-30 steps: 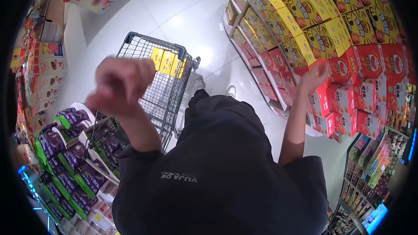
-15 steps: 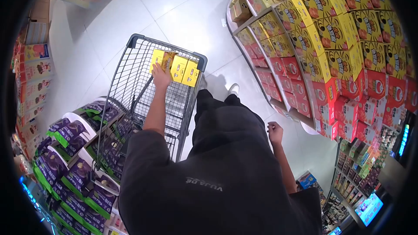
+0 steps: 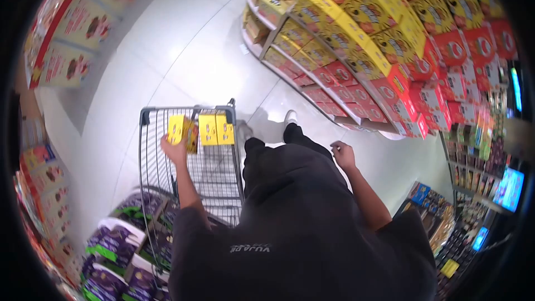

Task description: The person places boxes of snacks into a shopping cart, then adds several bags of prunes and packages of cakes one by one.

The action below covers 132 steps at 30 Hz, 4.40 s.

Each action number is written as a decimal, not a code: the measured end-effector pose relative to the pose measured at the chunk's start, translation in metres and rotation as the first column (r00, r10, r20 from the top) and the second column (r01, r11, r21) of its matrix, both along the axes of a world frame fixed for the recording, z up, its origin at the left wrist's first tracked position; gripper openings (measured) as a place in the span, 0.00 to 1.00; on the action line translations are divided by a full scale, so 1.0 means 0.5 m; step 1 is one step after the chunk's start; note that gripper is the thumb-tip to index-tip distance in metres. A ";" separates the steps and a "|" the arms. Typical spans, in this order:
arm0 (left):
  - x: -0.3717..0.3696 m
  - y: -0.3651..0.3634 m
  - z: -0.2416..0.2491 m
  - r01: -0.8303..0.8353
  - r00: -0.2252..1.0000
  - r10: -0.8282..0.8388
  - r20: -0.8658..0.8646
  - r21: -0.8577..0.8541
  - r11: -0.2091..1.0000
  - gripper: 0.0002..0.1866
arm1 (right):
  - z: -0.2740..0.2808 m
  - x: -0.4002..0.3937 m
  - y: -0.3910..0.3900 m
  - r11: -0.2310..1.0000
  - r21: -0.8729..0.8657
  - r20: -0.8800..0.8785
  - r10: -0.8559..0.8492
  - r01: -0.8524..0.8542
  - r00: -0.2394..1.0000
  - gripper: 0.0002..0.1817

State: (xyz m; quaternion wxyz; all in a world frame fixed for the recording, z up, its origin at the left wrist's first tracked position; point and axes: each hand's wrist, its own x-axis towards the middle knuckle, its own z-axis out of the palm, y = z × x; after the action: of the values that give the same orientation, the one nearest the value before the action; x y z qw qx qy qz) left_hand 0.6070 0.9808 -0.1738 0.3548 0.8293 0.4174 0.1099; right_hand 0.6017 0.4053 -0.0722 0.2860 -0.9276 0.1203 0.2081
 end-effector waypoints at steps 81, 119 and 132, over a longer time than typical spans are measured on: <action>-0.020 -0.193 -0.055 0.095 0.973 -0.143 -0.184 -0.247 0.964 0.41 | 0.009 0.024 -0.025 0.982 0.124 0.102 0.130 -0.143 0.986 0.10; 0.943 -0.973 0.756 0.909 0.416 -0.827 0.378 -0.177 0.377 0.24 | 0.371 0.679 -0.337 0.884 0.400 0.839 -0.459 0.241 0.291 0.28; 0.843 -0.901 0.646 0.852 0.356 -0.733 0.579 0.120 0.509 0.29 | 0.356 0.666 -0.326 0.848 0.468 0.863 -0.499 0.247 0.078 0.14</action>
State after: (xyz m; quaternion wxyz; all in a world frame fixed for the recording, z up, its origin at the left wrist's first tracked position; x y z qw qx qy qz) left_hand 1.0286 0.5302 0.1493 0.5499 0.8120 -0.1546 0.1196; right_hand 0.9349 0.2422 0.1056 0.4300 -0.7460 0.1246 -0.4930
